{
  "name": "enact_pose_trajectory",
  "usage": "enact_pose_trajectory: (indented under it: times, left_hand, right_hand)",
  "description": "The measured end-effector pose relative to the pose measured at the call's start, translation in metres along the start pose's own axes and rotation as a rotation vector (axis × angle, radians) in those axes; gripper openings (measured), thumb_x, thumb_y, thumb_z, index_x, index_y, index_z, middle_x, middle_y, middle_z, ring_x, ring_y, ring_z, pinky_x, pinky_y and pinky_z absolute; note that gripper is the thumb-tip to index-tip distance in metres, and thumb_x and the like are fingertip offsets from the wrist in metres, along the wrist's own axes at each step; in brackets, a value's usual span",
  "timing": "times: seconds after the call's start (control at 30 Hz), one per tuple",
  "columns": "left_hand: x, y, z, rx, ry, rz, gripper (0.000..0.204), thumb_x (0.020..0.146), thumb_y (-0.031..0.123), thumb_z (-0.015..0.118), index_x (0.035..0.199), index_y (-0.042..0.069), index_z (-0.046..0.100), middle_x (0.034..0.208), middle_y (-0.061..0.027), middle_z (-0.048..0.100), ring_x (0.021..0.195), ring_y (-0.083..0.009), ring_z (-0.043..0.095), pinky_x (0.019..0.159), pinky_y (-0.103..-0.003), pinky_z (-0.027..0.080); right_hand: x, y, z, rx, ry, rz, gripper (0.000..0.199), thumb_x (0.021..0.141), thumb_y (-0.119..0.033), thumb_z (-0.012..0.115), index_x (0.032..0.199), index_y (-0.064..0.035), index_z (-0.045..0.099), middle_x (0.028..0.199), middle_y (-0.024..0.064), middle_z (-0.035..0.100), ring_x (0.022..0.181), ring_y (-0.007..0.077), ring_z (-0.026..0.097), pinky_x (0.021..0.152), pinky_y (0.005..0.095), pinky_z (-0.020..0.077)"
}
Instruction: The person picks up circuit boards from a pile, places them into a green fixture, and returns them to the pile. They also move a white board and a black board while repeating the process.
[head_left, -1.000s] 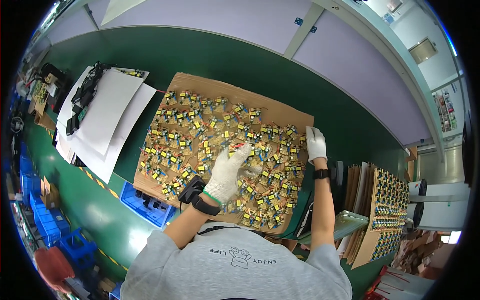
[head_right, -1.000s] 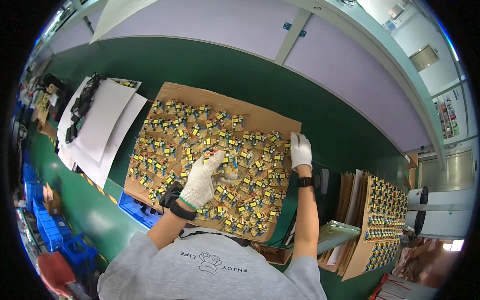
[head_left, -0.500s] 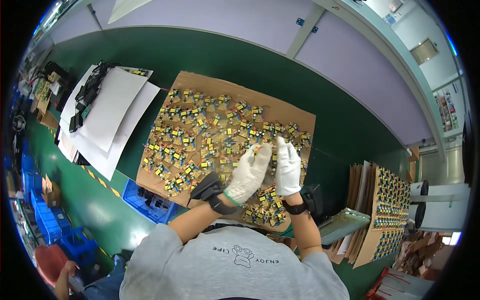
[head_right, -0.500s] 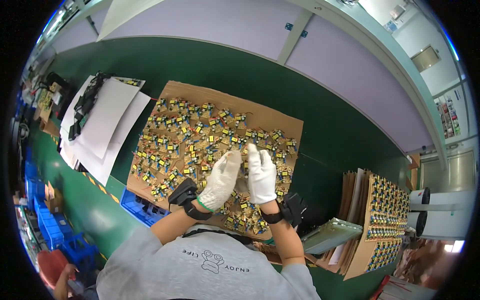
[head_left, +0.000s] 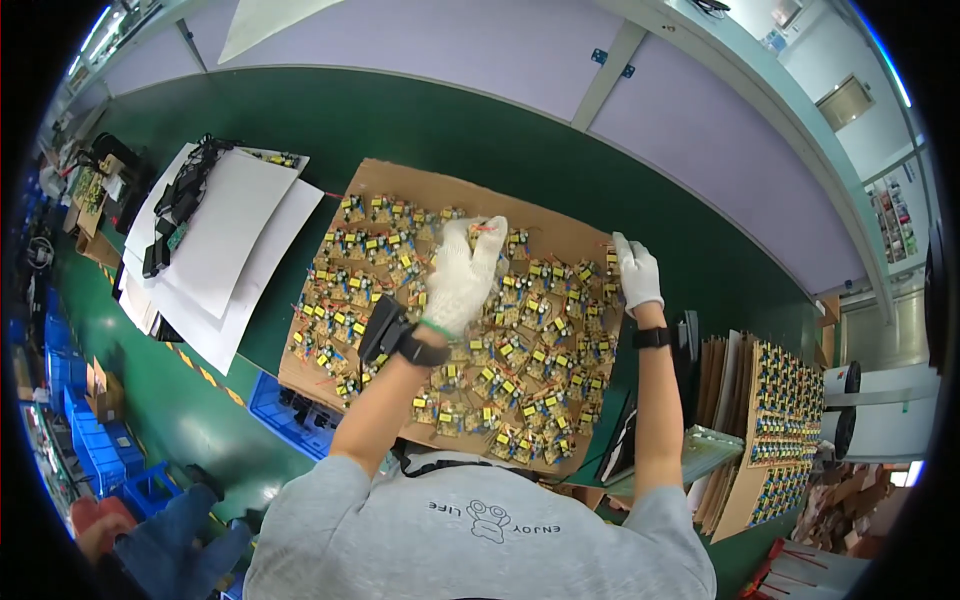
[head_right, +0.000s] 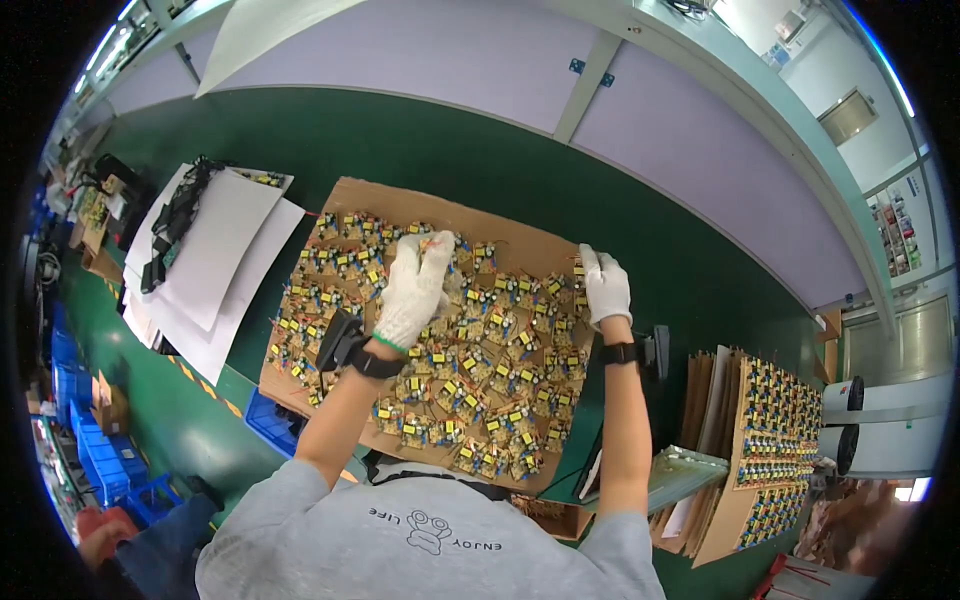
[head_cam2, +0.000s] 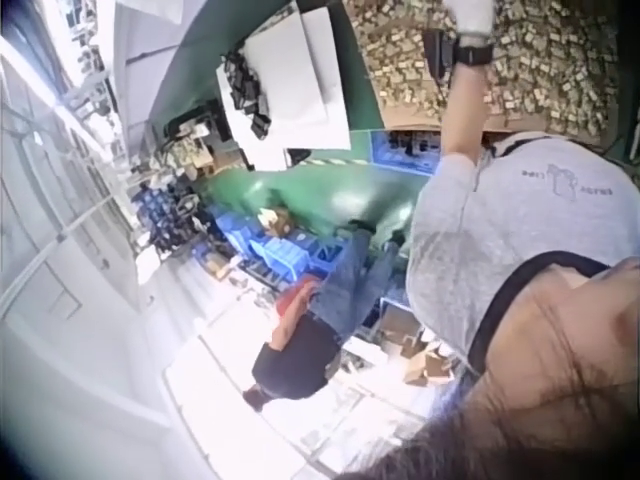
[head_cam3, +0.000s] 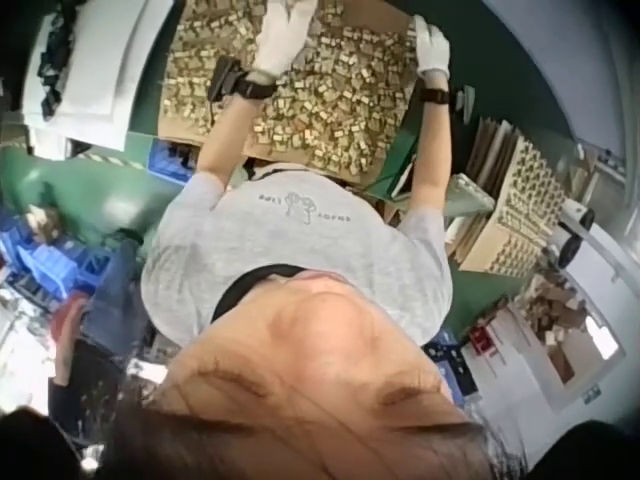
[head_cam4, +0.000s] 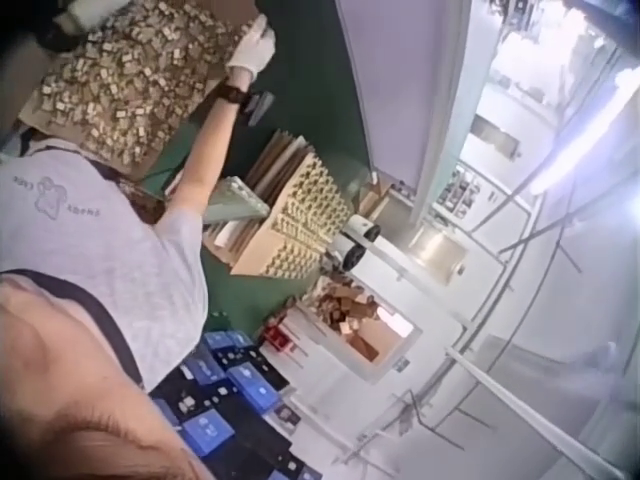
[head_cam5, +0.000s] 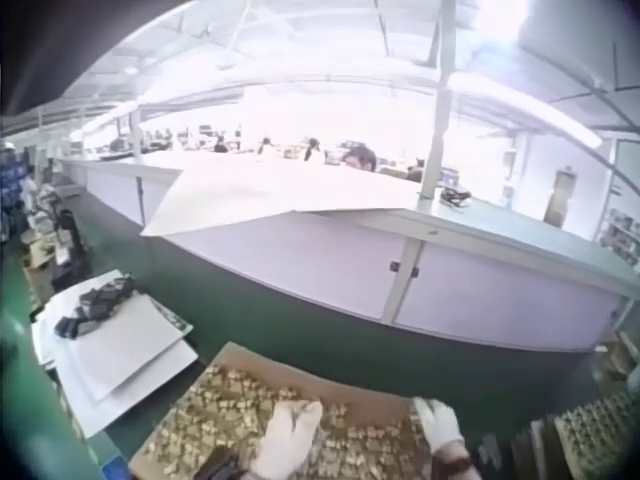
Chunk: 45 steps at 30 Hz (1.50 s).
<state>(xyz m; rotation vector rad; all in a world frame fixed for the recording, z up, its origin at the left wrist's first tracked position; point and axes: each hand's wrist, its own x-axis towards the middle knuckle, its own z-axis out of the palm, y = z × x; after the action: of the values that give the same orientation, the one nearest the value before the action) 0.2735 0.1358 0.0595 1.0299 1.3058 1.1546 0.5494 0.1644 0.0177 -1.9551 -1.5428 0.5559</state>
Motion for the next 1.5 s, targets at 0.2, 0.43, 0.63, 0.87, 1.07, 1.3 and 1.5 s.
enact_pose_trajectory:
  times: [0.2, 0.43, 0.63, 0.87, 1.07, 1.3, 1.5]
  left_hand:
    - [0.073, 0.002, 0.029, 0.598, -0.105, 0.331, 0.046, 0.081, 0.044, 0.064, 0.106, 0.005, 0.061, 0.084, -0.0152, 0.067, 0.081, -0.0266, 0.065, 0.073, -0.036, 0.049]
    - [0.119, -0.019, 0.062, 0.631, -0.054, 0.491, 0.038, 0.082, 0.039, 0.061, 0.102, 0.008, 0.067, 0.089, -0.0156, 0.067, 0.087, -0.0325, 0.063, 0.077, -0.039, 0.049]
    - [0.126, -0.03, 0.066, 1.237, -0.523, 0.385, 0.056, 0.085, 0.049, 0.05, 0.133, 0.023, 0.048, 0.14, -0.0197, 0.038, 0.124, -0.0414, 0.038, 0.1, -0.051, 0.034]
    - [0.123, -0.036, 0.068, 1.317, -0.65, 0.735, 0.052, 0.091, 0.046, 0.042, 0.132, 0.016, 0.047, 0.129, -0.0209, 0.05, 0.118, -0.0432, 0.045, 0.098, -0.049, 0.037]
    - [0.108, -0.07, 0.084, 1.617, -0.197, 0.81, 0.055, 0.093, 0.05, 0.032, 0.13, 0.014, 0.05, 0.132, -0.0255, 0.045, 0.12, -0.044, 0.039, 0.094, -0.059, 0.032]
    - [0.065, -0.036, 0.099, 1.486, -0.087, 0.636, 0.06, 0.091, 0.053, 0.039, 0.131, 0.01, 0.05, 0.142, -0.0282, 0.031, 0.129, -0.0466, 0.029, 0.1, -0.059, 0.028]
    - [-0.016, 0.001, 0.071, 1.212, -0.115, 0.693, 0.057, 0.089, 0.051, 0.048, 0.13, 0.011, 0.051, 0.146, -0.0257, 0.027, 0.133, -0.0442, 0.023, 0.108, -0.05, 0.024]
  right_hand:
    - [0.059, -0.005, 0.025, -0.362, -0.386, -0.715, 0.033, 0.092, -0.024, 0.043, 0.122, -0.0142, 0.054, 0.108, 0.0142, 0.061, 0.097, 0.0343, 0.059, 0.083, 0.0413, 0.047]
    - [0.05, -0.021, 0.047, -0.406, -0.316, -0.426, 0.036, 0.087, -0.047, 0.051, 0.097, -0.0188, 0.071, 0.096, 0.0127, 0.067, 0.084, 0.0338, 0.063, 0.074, 0.043, 0.0487]
    - [0.006, -0.02, -0.002, -0.128, 0.069, -0.36, 0.032, 0.087, -0.037, 0.055, 0.095, -0.0095, 0.069, 0.093, 0.0133, 0.067, 0.084, 0.0324, 0.063, 0.075, 0.041, 0.0487]
    - [-0.123, 0.012, -0.091, -0.026, 0.018, -0.133, 0.034, 0.089, -0.037, 0.054, 0.095, -0.0069, 0.068, 0.096, 0.0153, 0.066, 0.088, 0.0336, 0.063, 0.079, 0.0399, 0.0496]
    - [-0.256, 0.055, -0.173, -0.301, 0.27, 0.089, 0.034, 0.091, -0.038, 0.051, 0.097, -0.0099, 0.068, 0.098, 0.0129, 0.066, 0.094, 0.0327, 0.061, 0.085, 0.0405, 0.047]
    - [-0.312, 0.203, -0.267, 0.154, 1.088, 1.053, 0.061, 0.082, -0.055, 0.054, 0.085, 0.0042, 0.066, 0.079, 0.0267, 0.065, 0.071, 0.0375, 0.066, 0.063, 0.0462, 0.0501]
    - [-0.297, 0.248, -0.303, 0.942, 1.047, 0.924, 0.039, 0.081, -0.046, 0.066, 0.091, -0.0098, 0.055, 0.056, 0.0021, 0.05, 0.044, 0.0132, 0.05, 0.037, 0.0278, 0.0377]
